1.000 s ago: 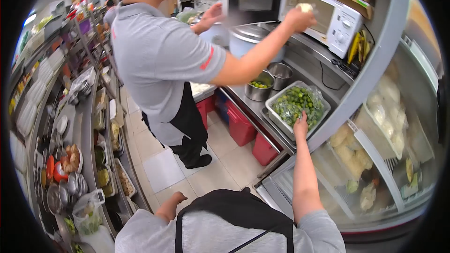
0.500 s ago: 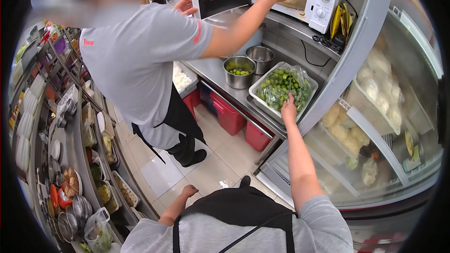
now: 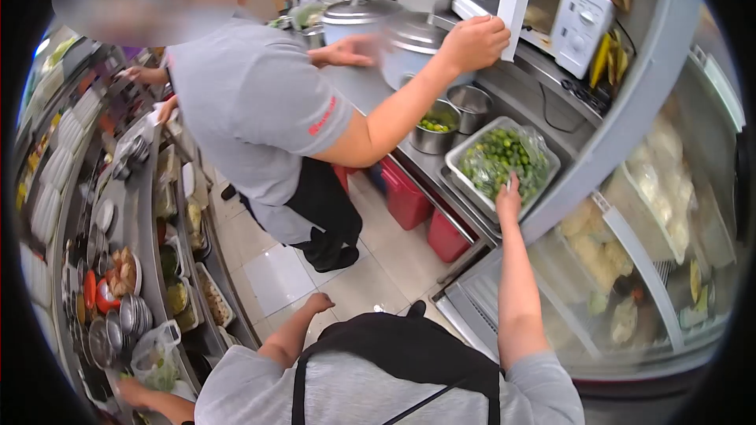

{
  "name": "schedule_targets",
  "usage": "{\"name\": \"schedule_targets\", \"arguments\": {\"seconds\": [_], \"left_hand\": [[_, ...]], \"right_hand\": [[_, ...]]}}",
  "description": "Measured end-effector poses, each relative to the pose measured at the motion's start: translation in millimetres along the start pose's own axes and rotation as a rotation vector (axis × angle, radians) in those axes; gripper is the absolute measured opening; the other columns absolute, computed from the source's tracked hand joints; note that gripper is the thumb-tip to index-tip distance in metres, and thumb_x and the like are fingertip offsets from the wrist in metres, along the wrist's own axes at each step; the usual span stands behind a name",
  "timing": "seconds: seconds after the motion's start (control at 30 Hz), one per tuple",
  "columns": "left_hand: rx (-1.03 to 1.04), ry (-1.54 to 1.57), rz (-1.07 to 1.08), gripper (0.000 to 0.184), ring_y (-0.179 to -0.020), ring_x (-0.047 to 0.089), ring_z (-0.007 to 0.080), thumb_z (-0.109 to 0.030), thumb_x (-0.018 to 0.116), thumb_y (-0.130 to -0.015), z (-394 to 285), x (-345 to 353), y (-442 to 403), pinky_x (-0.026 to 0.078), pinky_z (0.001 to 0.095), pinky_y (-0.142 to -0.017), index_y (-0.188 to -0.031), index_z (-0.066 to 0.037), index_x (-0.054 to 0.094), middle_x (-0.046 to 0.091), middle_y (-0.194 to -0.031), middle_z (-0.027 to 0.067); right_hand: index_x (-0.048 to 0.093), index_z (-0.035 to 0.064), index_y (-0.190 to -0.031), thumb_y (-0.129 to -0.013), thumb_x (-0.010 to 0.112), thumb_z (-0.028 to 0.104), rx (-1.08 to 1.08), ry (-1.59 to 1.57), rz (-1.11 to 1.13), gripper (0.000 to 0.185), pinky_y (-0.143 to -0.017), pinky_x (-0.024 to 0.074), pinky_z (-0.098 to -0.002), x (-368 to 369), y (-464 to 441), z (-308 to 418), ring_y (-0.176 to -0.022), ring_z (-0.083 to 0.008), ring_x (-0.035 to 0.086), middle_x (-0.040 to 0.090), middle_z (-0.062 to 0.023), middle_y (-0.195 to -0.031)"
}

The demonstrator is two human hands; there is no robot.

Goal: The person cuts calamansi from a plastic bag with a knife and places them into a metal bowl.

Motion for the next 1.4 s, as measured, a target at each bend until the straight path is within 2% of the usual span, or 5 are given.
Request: {"name": "schedule_targets", "arguments": {"seconds": [0.17, 0.53, 0.63, 0.77, 1.4], "left_hand": [[0.256, 0.315, -0.138, 0.033, -0.077, 0.064, 0.0237, -0.036, 0.069, -0.072, -81.7, -41.7, -20.6, 0.050, 0.0325, -0.072, -0.087, -0.006, 0.068, 0.067, -0.083, 0.0112], [1.182, 0.162, -0.232, 0.028, -0.075, 0.062, 0.0175, -0.020, 0.064, -0.081, -406.9, -210.9, 49.9, 0.050, 0.0308, -0.064, -0.102, -0.001, 0.061, 0.062, -0.087, 0.0101], [1.251, 0.254, -0.181, 0.024, -0.078, 0.062, 0.0178, -0.016, 0.064, -0.081, -469.3, -245.8, 66.7, 0.049, 0.0284, -0.066, -0.100, -0.001, 0.062, 0.060, -0.090, 0.0094], [1.235, 0.322, -0.219, 0.025, -0.076, 0.062, 0.0204, -0.017, 0.066, -0.078, -515.6, -277.0, 69.4, 0.048, 0.0312, -0.067, -0.097, -0.001, 0.062, 0.062, -0.090, 0.0118], [1.219, 0.384, -0.259, 0.021, -0.077, 0.057, 0.0092, -0.015, 0.064, -0.082, -594.8, -343.2, -22.4, 0.045, 0.0239, -0.064, -0.097, 0.000, 0.064, 0.063, -0.085, 0.0052]], "right_hand": [[0.031, 0.0195, -0.135, -0.087, 0.049, 0.019, 0.117, 0.008, 0.067, 0.051, -0.069, 0.0444, -0.0498, -3.3, 1.4, 5.2, -0.080, -0.0411, 0.059, 0.061, -0.0239, -0.084], [0.030, 0.0184, -0.136, -0.088, 0.049, 0.015, 0.096, -0.192, 0.110, 0.052, -0.068, 0.0438, -0.0477, -11.2, 5.2, 4.2, -0.077, -0.0429, 0.057, 0.059, -0.0262, -0.084], [0.030, 0.0172, -0.136, -0.088, 0.048, 0.015, 0.075, -0.270, 0.098, 0.051, -0.068, 0.0433, -0.0474, -13.9, 6.5, 5.6, -0.077, -0.0428, 0.058, 0.059, -0.0268, -0.085], [0.030, 0.0119, -0.136, -0.089, 0.046, 0.014, 0.172, -0.380, 0.179, 0.050, -0.090, 0.0405, -0.0415, -19.7, 7.2, 10.2, -0.109, -0.0403, 0.050, 0.050, -0.0247, -0.121], [0.034, 0.0090, -0.134, -0.088, 0.049, 0.010, 0.249, -0.433, 0.169, 0.048, -0.097, 0.0349, -0.0356, -26.8, 3.7, 20.8, -0.121, -0.0346, 0.043, 0.045, -0.0210, -0.130]]}}
Point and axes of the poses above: each hand's wrist, its own y-axis away from the middle knuckle, its own x-axis out of the palm, z = x × y, the point moved 2 cm from there along -y, towards the middle knuckle
